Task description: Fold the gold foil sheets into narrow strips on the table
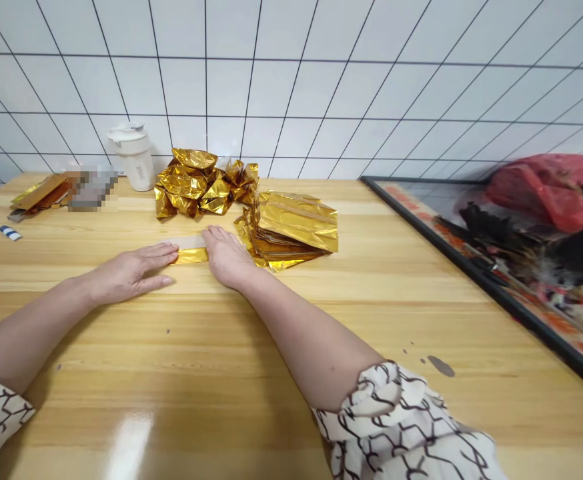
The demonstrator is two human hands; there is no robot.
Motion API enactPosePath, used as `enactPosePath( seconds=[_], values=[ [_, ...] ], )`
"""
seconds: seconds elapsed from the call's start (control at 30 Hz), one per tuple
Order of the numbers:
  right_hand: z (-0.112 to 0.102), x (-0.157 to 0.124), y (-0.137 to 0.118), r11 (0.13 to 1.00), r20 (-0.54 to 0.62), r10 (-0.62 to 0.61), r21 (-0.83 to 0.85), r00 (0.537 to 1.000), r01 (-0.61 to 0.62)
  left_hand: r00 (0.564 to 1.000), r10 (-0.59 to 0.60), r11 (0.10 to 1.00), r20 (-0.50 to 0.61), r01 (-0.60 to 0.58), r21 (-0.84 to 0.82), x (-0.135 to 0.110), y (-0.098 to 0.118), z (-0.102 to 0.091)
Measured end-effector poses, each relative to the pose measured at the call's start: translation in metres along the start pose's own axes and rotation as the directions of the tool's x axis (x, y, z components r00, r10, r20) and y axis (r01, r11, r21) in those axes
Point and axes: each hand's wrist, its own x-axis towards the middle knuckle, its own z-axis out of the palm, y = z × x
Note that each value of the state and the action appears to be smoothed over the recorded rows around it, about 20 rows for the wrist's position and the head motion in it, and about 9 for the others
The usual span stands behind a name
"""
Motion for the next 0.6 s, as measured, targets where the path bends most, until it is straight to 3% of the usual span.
enactPosePath(
  seconds=[0.2,0.37,0.43,0.6],
  values=[
    [0.0,0.0,0.004,0.999,-0.016,-0.001,-0.033,1.0,0.0,0.976,0.073,0.993,-0.207,-0.053,0.102,0.0,-0.005,-0.006],
    [0.001,0.0,0.003,1.0,-0.029,-0.007,-0.024,1.0,0.007,0.921,0.141,0.975,-0.363,-0.065,0.213,0.005,0.013,-0.002],
    [0.001,0.0,0.004,1.0,-0.036,-0.017,-0.019,0.999,0.016,0.916,0.163,0.976,-0.366,-0.095,0.198,0.006,0.021,0.001],
    [-0.001,-0.001,0.003,1.0,-0.03,0.012,-0.024,0.999,-0.012,0.956,0.159,0.984,-0.248,-0.133,0.118,0.008,0.027,0.007]
  ],
)
